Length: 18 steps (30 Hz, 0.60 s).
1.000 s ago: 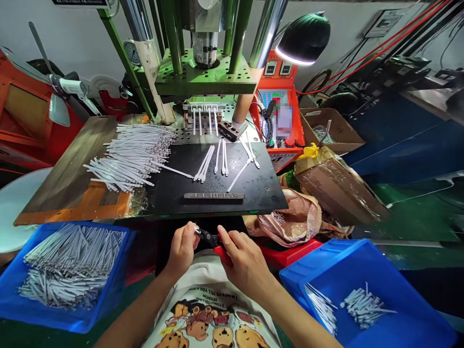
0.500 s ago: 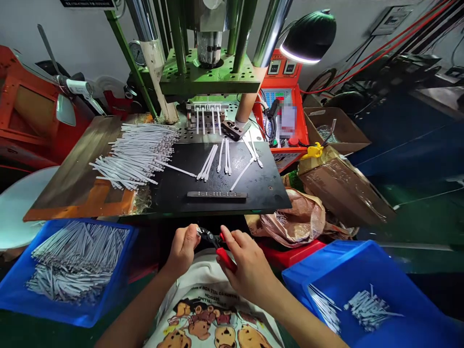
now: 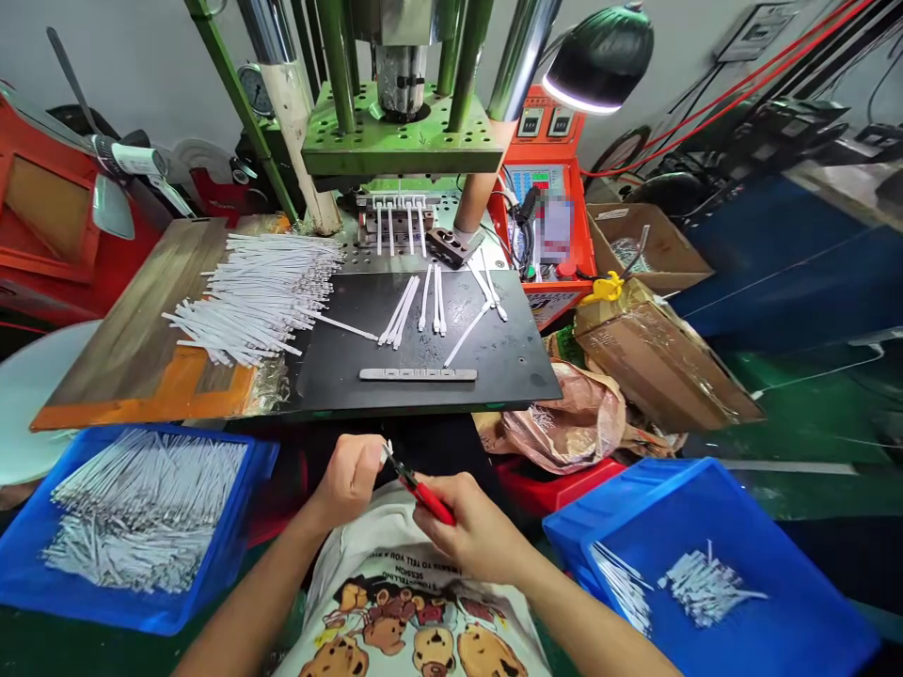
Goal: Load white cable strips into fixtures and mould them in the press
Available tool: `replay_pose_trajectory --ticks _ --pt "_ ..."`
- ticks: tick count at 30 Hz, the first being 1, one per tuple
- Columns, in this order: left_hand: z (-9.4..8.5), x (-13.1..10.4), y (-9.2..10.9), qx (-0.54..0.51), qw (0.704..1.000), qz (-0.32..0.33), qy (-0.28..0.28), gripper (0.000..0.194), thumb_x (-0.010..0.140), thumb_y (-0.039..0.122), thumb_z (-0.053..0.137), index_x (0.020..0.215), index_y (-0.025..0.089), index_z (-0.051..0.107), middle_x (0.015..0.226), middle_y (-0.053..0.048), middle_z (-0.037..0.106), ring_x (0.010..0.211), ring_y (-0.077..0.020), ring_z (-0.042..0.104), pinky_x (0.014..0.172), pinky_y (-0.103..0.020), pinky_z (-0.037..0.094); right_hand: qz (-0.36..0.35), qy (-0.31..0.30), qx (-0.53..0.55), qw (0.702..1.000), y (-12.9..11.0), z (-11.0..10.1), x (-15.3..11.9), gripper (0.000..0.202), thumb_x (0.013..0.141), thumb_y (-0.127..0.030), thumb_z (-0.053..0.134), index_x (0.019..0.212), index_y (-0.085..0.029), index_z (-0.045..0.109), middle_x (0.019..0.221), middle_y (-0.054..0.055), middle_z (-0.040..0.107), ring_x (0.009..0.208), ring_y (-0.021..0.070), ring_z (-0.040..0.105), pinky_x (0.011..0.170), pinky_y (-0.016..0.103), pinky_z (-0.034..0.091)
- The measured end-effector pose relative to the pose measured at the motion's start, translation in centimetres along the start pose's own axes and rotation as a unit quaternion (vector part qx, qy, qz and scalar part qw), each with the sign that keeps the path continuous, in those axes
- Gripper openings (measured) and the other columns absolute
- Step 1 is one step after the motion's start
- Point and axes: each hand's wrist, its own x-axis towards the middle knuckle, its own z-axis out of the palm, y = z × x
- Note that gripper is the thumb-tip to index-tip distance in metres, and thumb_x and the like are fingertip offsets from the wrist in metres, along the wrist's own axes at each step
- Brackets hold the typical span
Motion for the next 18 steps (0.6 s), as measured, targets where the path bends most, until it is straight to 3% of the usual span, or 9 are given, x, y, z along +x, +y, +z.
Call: replay_pose_trajectory --ticks 2,4,6,9,11,13,14,16,18 --pt "0.2 0.2 -0.4 -0.025 1.0 -0.011 0.01 0.057 0.084 0.064 0.056 0.052 0.02 0.043 0.05 0.001 0.038 0.049 -0.0108 0.033 0.048 -0.026 0.03 0.058 -0.081 0.175 0.979 0.0 -0.4 0.3 0.031 0.086 -0.044 0.058 0.094 -0.014 0.062 0.06 -0.006 0.046 0.048 0.009 0.041 0.047 0.02 0.035" --pt "0.9 0.2 -1.0 -0.054 0.998 -0.02 0.037 0.058 0.088 0.067 0.05 0.055 0.02 0.04 0.052 0.002 0.036 0.049 -0.0098 0.033 0.046 -0.023 0.032 0.076 -0.093 0.245 0.962 0.0 -0.6 0.6 0.041 0.082 -0.05 0.061 0.101 -0.013 0.061 0.058 -0.006 0.046 0.044 0.0087 0.039 0.042 0.019 0.031" --pt "1.7 0.2 -1.5 -0.081 0.994 -0.02 0.067 0.055 0.091 0.066 0.048 0.064 0.019 0.041 0.056 0.003 0.038 0.05 -0.0085 0.035 0.047 -0.021 0.034 0.048 -0.04 0.197 0.978 -0.3 -0.7 0.9 0.029 0.083 -0.041 0.061 0.095 -0.014 0.061 0.058 -0.007 0.042 0.047 0.0081 0.037 0.046 0.019 0.029" --pt "3.0 0.1 -1.6 -0.108 0.989 -0.003 0.102 0.045 0.085 0.063 0.062 0.086 0.02 0.048 0.065 0.005 0.047 0.052 -0.007 0.041 0.047 -0.017 0.035 -0.022 0.063 0.042 0.997 -0.9 -0.3 1.0 0.007 0.084 -0.021 0.056 0.081 -0.016 0.06 0.063 -0.007 0.04 0.059 0.0087 0.036 0.057 0.021 0.029" --pt "3.6 0.0 -1.2 -0.137 0.982 0.004 0.127 0.046 0.082 0.06 0.068 0.098 0.022 0.049 0.062 0.008 0.047 0.048 -0.0059 0.039 0.043 -0.015 0.032 -0.057 0.118 -0.054 0.99 -1.2 0.2 1.0 0.01 0.085 -0.018 0.054 0.09 -0.016 0.063 0.07 -0.004 0.048 0.065 0.0112 0.041 0.063 0.023 0.032" --pt "3.9 -0.1 -0.5 -0.203 0.968 -0.017 0.148 0.043 0.083 0.056 0.07 0.101 0.023 0.051 0.052 0.01 0.042 0.04 -0.0051 0.033 0.039 -0.013 0.028 -0.075 0.166 -0.127 0.975 -1.3 0.5 1.0 0.028 0.086 -0.021 0.053 0.112 -0.016 0.063 0.08 0.001 0.056 0.07 0.0151 0.048 0.066 0.026 0.035" --pt "3.9 -0.1 -0.1 -0.253 0.956 -0.038 0.146 0.04 0.083 0.053 0.071 0.101 0.023 0.052 0.049 0.011 0.04 0.037 -0.0046 0.03 0.037 -0.012 0.026 -0.078 0.183 -0.148 0.969 -1.3 0.5 1.0 0.034 0.086 -0.022 0.053 0.118 -0.015 0.061 0.083 0.003 0.057 0.072 0.0167 0.05 0.066 0.027 0.035" --pt "3.5 -0.1 0.5 -0.361 0.924 -0.081 0.097 0.033 0.083 0.046 0.074 0.1 0.024 0.057 0.046 0.012 0.038 0.034 -0.0038 0.022 0.033 -0.012 0.023 -0.072 0.172 -0.121 0.975 -1.2 0.3 1.0 0.027 0.086 -0.023 0.054 0.109 -0.015 0.063 0.08 0.003 0.056 0.071 0.0165 0.05 0.066 0.027 0.036" --pt "2.7 -0.1 0.8 -0.455 0.885 -0.103 -0.005 0.021 0.086 0.038 0.073 0.099 0.026 0.062 0.045 0.013 0.035 0.031 -0.0026 0.014 0.031 -0.012 0.021 -0.039 0.083 0.025 0.995 -0.7 -0.1 1.0 0.014 0.086 -0.029 0.056 0.087 -0.016 0.061 0.069 -0.001 0.051 0.06 0.0132 0.048 0.059 0.024 0.035"
